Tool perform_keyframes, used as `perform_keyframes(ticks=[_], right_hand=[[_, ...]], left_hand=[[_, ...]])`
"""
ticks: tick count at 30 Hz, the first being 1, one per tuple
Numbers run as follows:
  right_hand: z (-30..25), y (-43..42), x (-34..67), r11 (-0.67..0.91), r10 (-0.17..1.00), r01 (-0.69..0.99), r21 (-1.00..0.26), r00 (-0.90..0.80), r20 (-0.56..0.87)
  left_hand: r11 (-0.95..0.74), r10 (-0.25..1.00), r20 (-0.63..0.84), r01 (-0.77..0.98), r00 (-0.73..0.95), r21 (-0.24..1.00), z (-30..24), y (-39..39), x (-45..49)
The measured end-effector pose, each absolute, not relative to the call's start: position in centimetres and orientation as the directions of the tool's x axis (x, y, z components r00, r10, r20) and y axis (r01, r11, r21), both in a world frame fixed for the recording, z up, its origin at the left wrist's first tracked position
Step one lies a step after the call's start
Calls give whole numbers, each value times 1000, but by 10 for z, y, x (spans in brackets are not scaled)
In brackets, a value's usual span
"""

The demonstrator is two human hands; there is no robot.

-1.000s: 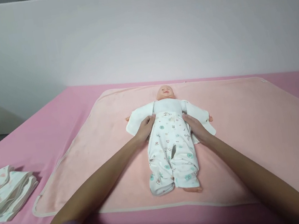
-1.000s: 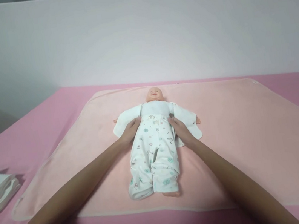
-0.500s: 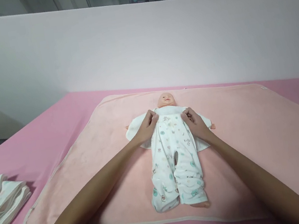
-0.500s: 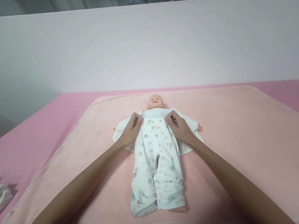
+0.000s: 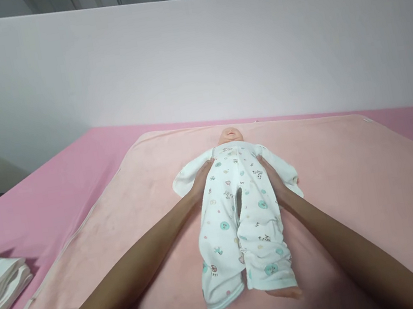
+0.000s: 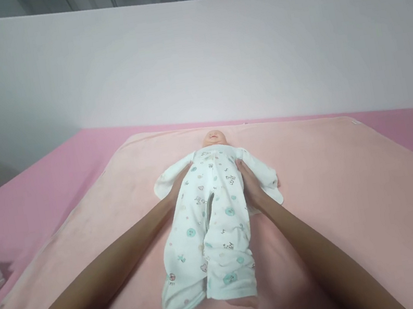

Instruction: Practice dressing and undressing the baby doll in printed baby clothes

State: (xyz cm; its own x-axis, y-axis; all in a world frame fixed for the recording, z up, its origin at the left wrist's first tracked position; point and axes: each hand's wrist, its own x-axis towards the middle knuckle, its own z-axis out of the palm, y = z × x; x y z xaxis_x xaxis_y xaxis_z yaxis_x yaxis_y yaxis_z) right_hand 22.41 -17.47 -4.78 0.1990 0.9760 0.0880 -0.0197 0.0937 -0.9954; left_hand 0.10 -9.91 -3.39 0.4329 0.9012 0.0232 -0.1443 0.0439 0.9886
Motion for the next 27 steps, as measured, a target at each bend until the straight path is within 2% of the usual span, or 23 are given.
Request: perform_keyframes(ticks=[3,5,8,10,12,16,17,19,21,22,24,25,27], right_hand=[[-39,-172,237,102,971,13,-995,215,102],[-31,-172,247,142,971,137,-980,171,164],[-11,-170,256,255,960,355,-900,16,279],[3,-162,258,301,951,419,-856,-66,302],[13,-148,257,234,967,488,-841,-30,252],[21,-130,250,-43,976,625,-780,191,99],[23,-134,246,-63,967,646,-761,227,113],[30,-161,233,8,930,723,-691,249,271],[37,-209,214,187,863,824,-535,122,490],[40,-238,204,296,855,829,-475,-8,519],[39,-296,185,488,853,766,-418,-317,415],[34,-322,176,542,834,744,-391,-419,359],[17,-359,161,556,829,764,-328,-481,285]], left_hand=[[58,901,-3,-113,434,992,-27,-98,-4],[5,893,8,-27,450,1000,-18,-99,-9],[-285,851,186,135,492,949,1,-96,-10],[-449,808,310,182,501,875,13,-90,-4],[-486,807,342,212,481,848,20,-80,5],[-497,839,324,377,437,781,18,-63,16],[-537,830,362,430,425,726,17,-64,15],[-623,782,471,503,408,599,17,-77,5],[-686,725,538,510,430,518,19,-107,-15],[-703,710,539,498,454,507,21,-128,-28],[-732,680,479,473,556,490,21,-179,-56],[-722,684,436,462,584,514,20,-206,-70],[-706,685,324,485,653,516,11,-256,-92]])
